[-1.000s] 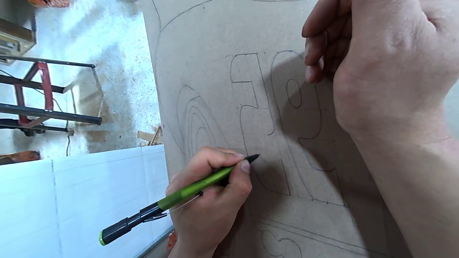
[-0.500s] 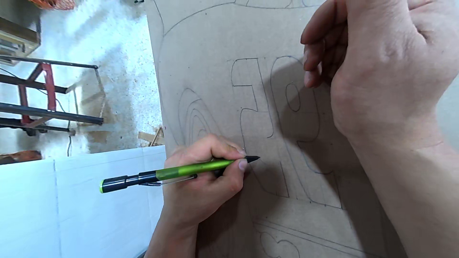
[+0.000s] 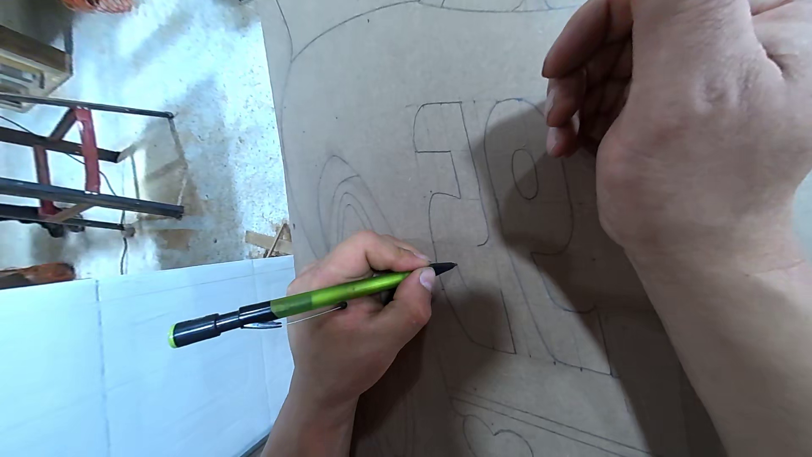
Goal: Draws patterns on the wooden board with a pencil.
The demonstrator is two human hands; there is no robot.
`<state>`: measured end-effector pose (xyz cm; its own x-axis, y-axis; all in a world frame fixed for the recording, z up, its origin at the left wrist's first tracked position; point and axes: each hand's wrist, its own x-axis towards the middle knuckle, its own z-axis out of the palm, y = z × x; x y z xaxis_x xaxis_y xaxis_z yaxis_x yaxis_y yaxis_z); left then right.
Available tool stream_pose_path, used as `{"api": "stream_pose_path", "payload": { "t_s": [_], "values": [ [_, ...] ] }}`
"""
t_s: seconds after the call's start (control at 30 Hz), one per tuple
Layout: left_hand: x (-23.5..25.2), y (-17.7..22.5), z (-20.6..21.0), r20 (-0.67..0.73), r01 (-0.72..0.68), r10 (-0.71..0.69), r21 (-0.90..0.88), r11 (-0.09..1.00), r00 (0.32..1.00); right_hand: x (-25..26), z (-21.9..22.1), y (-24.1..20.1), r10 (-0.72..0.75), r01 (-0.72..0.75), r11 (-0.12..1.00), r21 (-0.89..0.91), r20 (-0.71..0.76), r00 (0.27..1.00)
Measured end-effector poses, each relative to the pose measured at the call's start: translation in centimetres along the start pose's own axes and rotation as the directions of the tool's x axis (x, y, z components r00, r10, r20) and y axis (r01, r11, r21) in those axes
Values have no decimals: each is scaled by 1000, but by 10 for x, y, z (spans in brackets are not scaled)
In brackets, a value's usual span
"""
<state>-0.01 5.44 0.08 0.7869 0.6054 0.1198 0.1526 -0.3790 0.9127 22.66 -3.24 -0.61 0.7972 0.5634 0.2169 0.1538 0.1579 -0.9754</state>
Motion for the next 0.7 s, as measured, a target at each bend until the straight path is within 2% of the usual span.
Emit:
{"api": "stream_pose_path", "payload": {
  "t_s": [0.13,0.33,0.7],
  "values": [
    [1,-1,0,33,-19,19,-14,1000,999,0,-1,-1,12,-12,1000,-6,2,1000],
    [0,2,5,-54,15,-13,41,999,998,-1,0,0,9,-9,1000,-21,-4,1000],
    [-1,4,9,-112,46,-38,64,997,993,-1,-1,-1,13,-13,1000,-19,0,1000]
  ]
}}
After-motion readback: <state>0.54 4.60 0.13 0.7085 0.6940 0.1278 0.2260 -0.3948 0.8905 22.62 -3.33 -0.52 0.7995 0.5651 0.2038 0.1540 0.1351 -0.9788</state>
